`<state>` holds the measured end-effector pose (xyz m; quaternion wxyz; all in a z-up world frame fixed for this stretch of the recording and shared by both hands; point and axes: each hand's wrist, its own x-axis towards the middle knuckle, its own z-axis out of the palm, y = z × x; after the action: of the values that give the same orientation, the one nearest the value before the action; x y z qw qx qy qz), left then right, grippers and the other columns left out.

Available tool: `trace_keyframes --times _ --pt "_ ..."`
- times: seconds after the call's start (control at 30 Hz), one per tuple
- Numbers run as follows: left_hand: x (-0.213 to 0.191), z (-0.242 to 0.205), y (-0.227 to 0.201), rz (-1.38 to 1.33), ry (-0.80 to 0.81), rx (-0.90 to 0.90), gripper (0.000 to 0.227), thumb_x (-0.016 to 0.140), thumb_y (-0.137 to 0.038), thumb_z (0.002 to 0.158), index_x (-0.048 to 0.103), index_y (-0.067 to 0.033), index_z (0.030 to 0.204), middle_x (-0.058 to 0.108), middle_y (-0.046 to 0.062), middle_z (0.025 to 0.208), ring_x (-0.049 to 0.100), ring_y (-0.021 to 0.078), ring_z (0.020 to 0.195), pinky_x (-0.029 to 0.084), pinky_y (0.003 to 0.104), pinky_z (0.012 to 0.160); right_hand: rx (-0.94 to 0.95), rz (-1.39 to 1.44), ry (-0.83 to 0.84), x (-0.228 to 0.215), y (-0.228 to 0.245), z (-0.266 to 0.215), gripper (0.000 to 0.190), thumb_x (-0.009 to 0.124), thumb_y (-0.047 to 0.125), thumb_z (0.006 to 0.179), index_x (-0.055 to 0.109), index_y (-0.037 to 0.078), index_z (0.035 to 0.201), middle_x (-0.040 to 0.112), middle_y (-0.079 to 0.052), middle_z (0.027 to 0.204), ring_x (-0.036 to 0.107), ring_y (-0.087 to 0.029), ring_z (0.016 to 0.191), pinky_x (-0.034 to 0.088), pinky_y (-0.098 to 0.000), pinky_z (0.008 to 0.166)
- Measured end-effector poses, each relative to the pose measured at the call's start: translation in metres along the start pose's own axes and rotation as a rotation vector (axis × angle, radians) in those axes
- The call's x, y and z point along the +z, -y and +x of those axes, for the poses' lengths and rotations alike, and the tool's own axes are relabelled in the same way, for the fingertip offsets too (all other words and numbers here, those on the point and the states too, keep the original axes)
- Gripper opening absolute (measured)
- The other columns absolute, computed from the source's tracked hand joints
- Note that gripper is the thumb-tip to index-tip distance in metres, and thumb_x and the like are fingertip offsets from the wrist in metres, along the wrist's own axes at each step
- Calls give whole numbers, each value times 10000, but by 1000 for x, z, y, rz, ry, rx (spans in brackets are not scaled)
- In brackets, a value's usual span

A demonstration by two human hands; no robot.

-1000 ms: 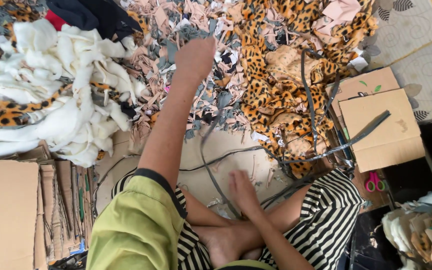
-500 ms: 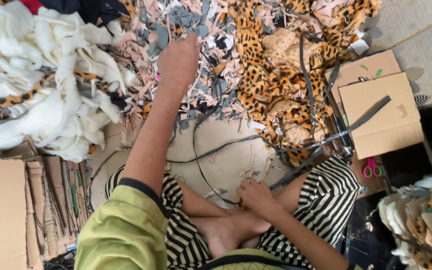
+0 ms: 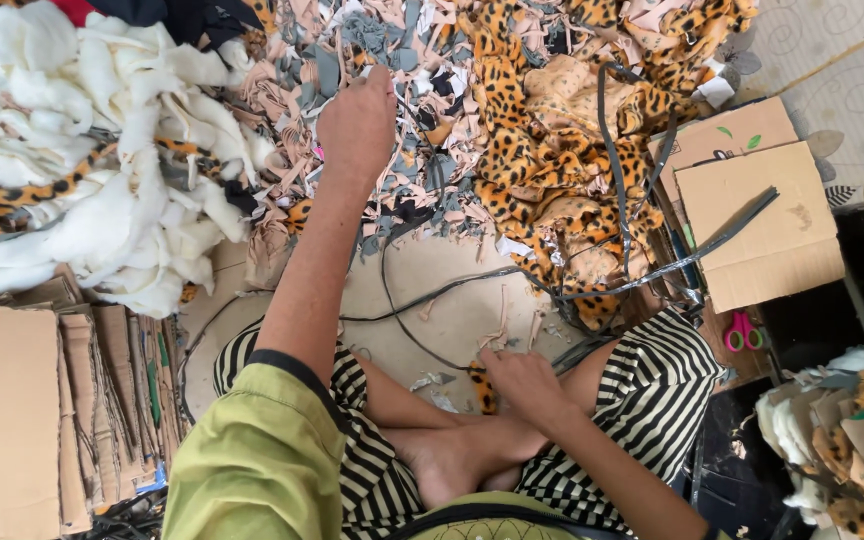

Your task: The person sits on the floor and compresses a bundle of fabric scraps, then wraps it in a cardboard sheet. They secure the bundle by tying it with black plastic straps, knotting the ends, and placing the finished package aside. The person then gathers more fabric scraps and begins to fold and compress them into a new bundle.

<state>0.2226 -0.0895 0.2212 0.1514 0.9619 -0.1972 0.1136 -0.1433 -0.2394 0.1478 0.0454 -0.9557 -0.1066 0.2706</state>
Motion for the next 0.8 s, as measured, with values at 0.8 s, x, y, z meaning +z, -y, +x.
trace_keyframes --times 0.8 --pt "-4 -18 -14 264 -30 253 287 743 -14 811 728 -154 1061 696 102 905 694 286 802 598 460 685 -345 536 -289 -93 31 22 172 513 63 907 634 113 1019 672 -81 1015 669 -187 894 551 -253 680"
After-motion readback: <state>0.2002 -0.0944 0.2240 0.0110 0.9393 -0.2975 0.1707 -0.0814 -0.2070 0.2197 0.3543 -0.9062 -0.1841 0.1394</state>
